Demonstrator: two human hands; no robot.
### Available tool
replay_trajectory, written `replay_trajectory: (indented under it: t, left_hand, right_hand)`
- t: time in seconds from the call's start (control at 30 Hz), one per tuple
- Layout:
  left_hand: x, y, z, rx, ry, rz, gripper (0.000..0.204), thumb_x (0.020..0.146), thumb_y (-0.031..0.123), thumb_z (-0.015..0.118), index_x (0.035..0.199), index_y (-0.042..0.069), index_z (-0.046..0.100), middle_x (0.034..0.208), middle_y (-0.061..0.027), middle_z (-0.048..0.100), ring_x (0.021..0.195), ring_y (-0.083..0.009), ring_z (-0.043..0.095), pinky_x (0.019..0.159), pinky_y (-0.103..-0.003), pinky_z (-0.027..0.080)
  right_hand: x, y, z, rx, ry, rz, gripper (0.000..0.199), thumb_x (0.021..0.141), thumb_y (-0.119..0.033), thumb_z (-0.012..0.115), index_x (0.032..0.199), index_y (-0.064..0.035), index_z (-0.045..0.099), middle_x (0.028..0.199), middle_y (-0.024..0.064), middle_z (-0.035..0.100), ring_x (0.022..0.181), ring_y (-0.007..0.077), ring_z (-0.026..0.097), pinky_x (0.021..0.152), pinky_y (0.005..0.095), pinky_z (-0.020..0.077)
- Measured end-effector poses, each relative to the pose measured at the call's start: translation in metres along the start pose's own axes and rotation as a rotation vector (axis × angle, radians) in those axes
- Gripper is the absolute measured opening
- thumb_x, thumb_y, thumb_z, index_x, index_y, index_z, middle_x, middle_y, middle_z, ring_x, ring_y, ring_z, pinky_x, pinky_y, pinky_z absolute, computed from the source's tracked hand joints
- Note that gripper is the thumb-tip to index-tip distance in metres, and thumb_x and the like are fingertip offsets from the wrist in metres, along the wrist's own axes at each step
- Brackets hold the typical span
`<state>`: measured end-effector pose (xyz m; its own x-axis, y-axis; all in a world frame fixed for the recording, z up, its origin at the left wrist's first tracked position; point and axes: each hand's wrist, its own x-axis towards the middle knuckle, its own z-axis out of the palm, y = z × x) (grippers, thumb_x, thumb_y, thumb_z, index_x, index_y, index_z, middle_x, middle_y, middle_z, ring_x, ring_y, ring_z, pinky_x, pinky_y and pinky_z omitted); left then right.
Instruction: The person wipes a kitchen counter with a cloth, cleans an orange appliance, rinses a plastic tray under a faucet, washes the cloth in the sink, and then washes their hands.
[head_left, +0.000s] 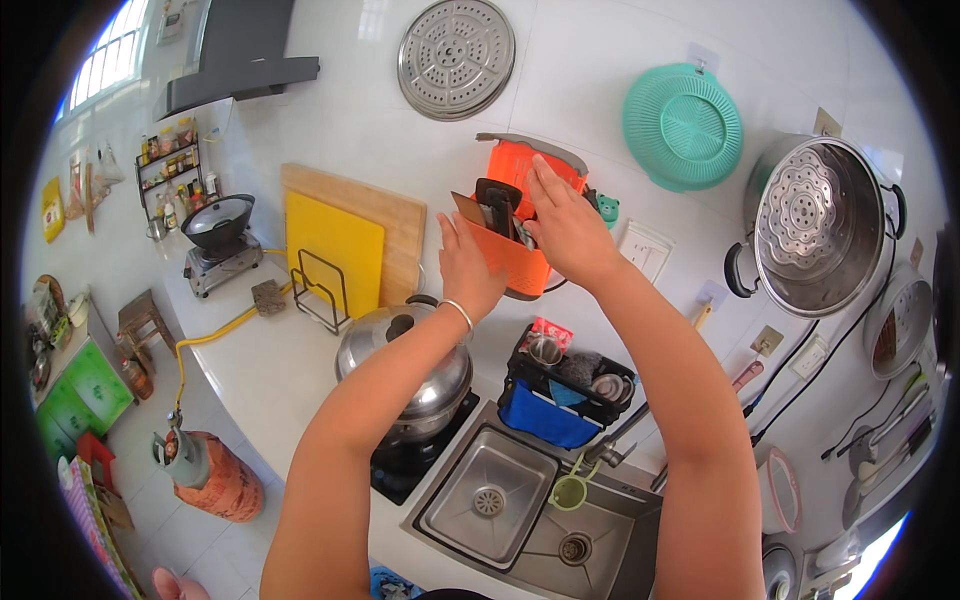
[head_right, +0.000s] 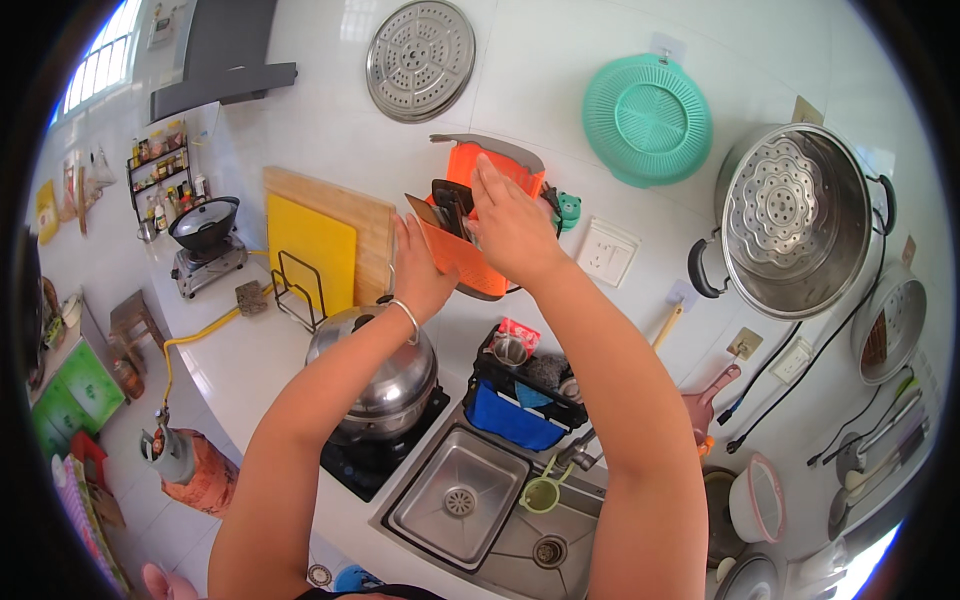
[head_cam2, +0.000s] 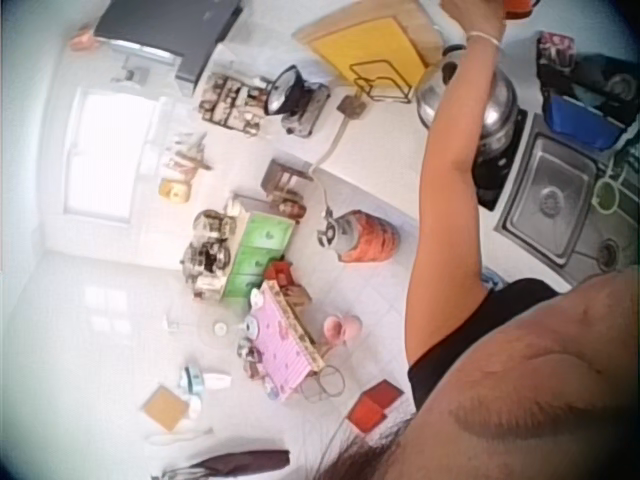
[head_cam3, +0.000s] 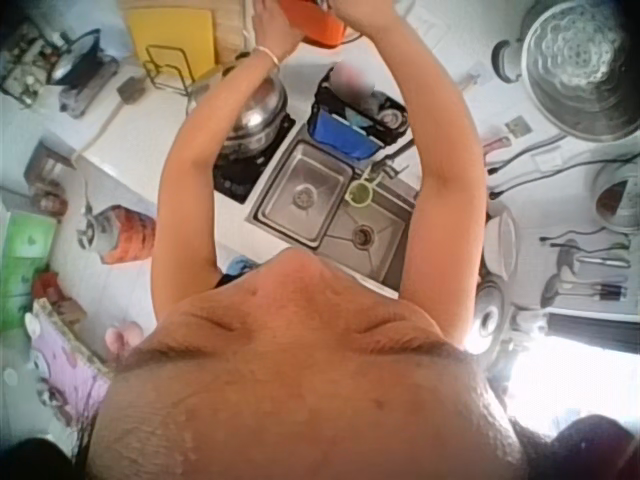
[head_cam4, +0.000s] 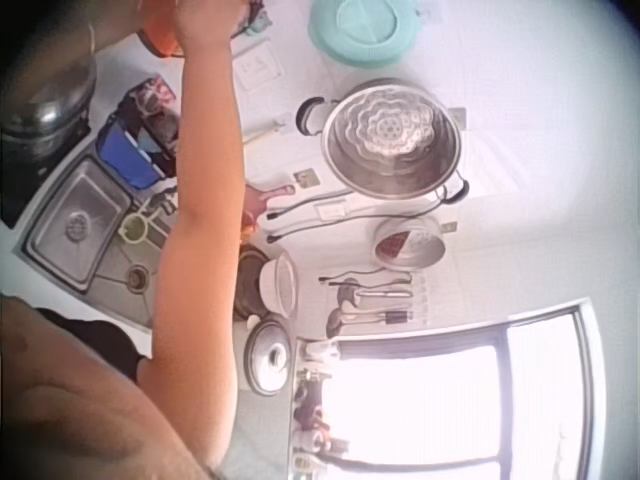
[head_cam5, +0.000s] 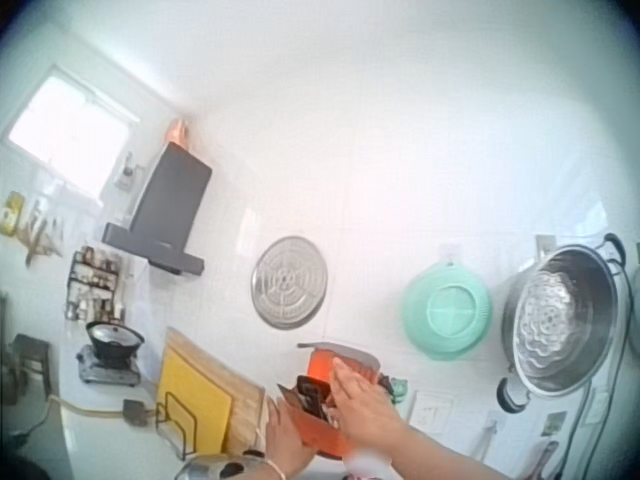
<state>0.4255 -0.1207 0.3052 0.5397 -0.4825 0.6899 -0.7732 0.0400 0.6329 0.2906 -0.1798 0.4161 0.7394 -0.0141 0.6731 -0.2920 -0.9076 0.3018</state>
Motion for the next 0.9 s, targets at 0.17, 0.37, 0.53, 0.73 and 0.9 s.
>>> replay_trajectory:
  t: [0.17,0.37,0.53,0.73,0.9]
  left_hand:
    - [-0.002,0.002,0.003,-0.009,0.014,0.059,0.096,0.066,0.009,0.069,0.139,-0.009,0.008,0.142,-0.0361,0.004,0.135,-0.0428,0.014,0.108,-0.050,0.018]
    - [0.020,0.014,-0.007,0.139,0.163,0.401,0.093,0.063,0.002,0.063,0.140,-0.003,0.012,0.145,-0.0303,0.007,0.136,-0.0398,0.013,0.108,-0.053,0.015]
    - [0.043,0.021,-0.020,0.245,0.032,0.515,0.091,0.064,0.004,0.060,0.142,0.001,0.014,0.146,-0.0264,0.010,0.136,-0.0402,0.013,0.107,-0.057,0.014]
    - [-0.017,0.001,0.014,0.213,0.053,0.463,0.092,0.068,0.011,0.063,0.142,-0.003,0.009,0.145,-0.0323,0.003,0.135,-0.0480,0.008,0.106,-0.056,0.016]
    - [-0.013,-0.010,0.041,0.116,-0.088,0.418,0.097,0.069,0.021,0.069,0.142,-0.003,0.008,0.144,-0.0325,0.001,0.134,-0.0488,0.009,0.108,-0.051,0.019]
  right_hand:
    - [-0.010,0.016,0.027,-0.046,-0.060,0.001,0.059,0.081,-0.014,0.060,0.134,-0.0011,0.036,0.142,0.0161,0.031,0.127,0.0310,0.036,0.104,0.0402,0.0312]
    - [-0.006,0.005,0.021,-0.190,0.073,-0.083,0.063,0.079,-0.016,0.062,0.134,-0.0019,0.035,0.139,0.0172,0.037,0.128,0.0312,0.036,0.106,0.0393,0.0296]
    - [-0.004,0.011,0.016,-0.006,0.182,0.009,0.049,0.079,-0.011,0.060,0.124,-0.0003,0.047,0.130,0.0178,0.047,0.119,0.0315,0.045,0.101,0.0400,0.0361]
    - [-0.006,0.022,-0.005,0.018,0.346,0.133,0.028,0.076,0.001,0.053,0.103,-0.0044,0.058,0.102,0.0114,0.060,0.094,0.0288,0.057,0.080,0.0378,0.0481]
    - [0.011,0.030,-0.006,-0.041,0.395,0.217,0.026,0.076,0.002,0.051,0.100,-0.0052,0.059,0.098,0.0099,0.060,0.092,0.0283,0.057,0.078,0.0376,0.0480]
